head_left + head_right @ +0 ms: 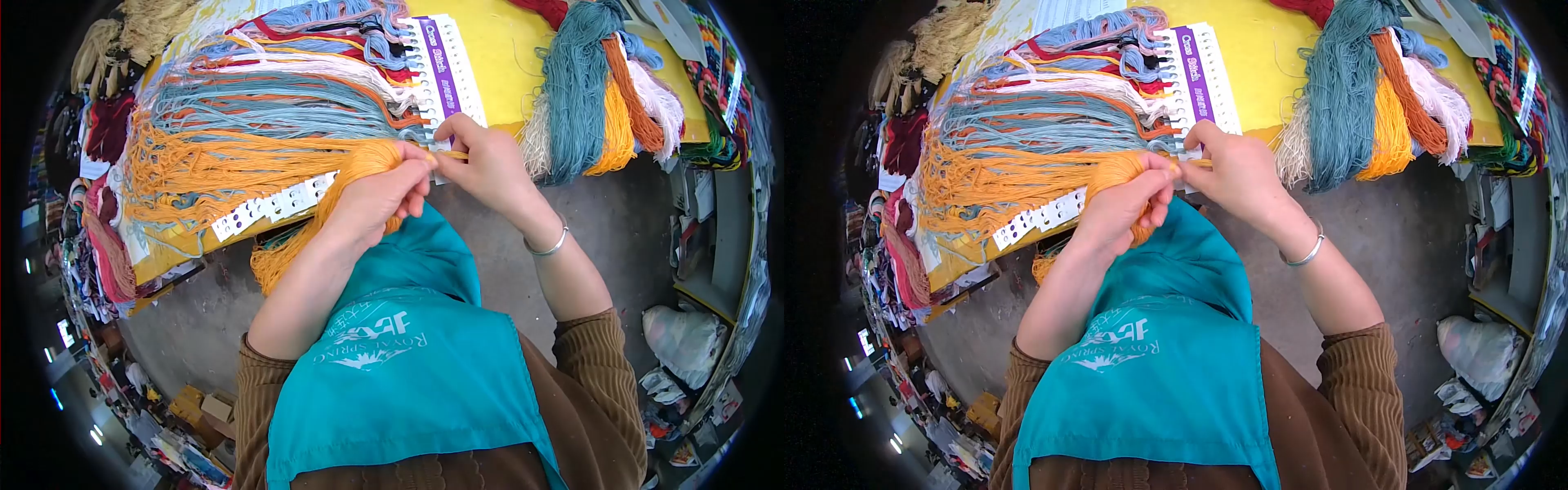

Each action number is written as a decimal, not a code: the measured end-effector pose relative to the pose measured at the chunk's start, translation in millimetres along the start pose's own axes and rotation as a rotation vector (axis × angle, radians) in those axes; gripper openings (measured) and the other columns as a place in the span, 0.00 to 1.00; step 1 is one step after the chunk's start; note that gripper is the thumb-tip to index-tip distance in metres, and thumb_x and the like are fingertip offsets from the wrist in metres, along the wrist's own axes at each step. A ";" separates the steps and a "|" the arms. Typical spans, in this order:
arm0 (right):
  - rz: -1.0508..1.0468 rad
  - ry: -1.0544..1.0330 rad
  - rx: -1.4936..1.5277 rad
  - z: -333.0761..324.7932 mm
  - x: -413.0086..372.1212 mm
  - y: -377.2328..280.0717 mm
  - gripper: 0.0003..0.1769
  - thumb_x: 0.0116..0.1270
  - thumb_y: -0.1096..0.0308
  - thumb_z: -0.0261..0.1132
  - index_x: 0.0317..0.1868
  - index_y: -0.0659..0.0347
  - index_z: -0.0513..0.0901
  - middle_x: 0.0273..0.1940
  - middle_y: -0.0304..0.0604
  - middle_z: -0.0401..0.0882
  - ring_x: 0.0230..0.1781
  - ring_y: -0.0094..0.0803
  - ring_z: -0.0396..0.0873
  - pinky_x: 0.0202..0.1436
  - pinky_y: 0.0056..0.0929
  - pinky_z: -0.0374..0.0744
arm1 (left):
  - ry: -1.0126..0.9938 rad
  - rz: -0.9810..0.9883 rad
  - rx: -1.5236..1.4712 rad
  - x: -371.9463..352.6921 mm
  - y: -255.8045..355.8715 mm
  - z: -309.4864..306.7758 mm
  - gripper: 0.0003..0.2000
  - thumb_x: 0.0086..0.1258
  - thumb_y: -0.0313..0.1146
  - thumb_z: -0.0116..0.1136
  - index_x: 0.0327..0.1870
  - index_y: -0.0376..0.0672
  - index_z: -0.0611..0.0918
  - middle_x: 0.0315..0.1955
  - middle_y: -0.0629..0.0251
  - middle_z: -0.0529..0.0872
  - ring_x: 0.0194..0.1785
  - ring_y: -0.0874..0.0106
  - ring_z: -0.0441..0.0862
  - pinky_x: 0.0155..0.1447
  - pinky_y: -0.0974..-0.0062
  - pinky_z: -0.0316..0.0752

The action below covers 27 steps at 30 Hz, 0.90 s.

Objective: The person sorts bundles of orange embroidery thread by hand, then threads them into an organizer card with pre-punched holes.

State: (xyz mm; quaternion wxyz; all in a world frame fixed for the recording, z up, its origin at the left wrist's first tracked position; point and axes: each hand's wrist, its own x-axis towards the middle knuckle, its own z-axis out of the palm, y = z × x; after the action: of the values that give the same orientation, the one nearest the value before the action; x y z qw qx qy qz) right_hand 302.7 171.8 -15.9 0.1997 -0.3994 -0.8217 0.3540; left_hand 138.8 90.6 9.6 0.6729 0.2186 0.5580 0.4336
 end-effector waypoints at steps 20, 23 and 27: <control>0.251 -0.200 0.593 -12.8 12.7 11.8 0.16 0.71 0.60 0.62 0.49 0.64 0.75 0.20 0.32 0.75 0.21 0.16 0.70 0.24 0.19 0.68 | -0.086 -0.088 -0.236 13.7 5.3 1.5 0.07 0.71 0.36 0.55 0.40 0.43 0.78 0.18 0.78 0.68 0.19 0.84 0.62 0.22 0.84 0.54; 0.273 -0.222 0.491 -14.3 15.0 6.3 0.15 0.69 0.64 0.62 0.49 0.64 0.74 0.21 0.34 0.76 0.21 0.18 0.71 0.24 0.21 0.69 | -0.227 -0.127 -0.440 -5.1 13.3 -14.3 0.09 0.72 0.39 0.52 0.32 0.46 0.75 0.18 0.78 0.66 0.16 0.85 0.60 0.21 0.84 0.51; 0.280 -0.216 0.466 -14.8 16.1 7.9 0.13 0.64 0.71 0.58 0.49 0.64 0.74 0.22 0.36 0.77 0.22 0.19 0.72 0.24 0.23 0.69 | -0.220 0.009 -0.663 -52.0 33.9 -69.3 0.11 0.74 0.39 0.50 0.29 0.48 0.71 0.18 0.77 0.67 0.14 0.85 0.59 0.18 0.84 0.54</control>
State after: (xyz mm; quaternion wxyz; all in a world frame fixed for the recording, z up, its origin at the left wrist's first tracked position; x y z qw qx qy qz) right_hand 306.1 194.3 -11.1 0.1466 -0.4124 -0.6716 0.5979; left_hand 62.0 52.3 45.7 0.7616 0.0358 0.3099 0.5681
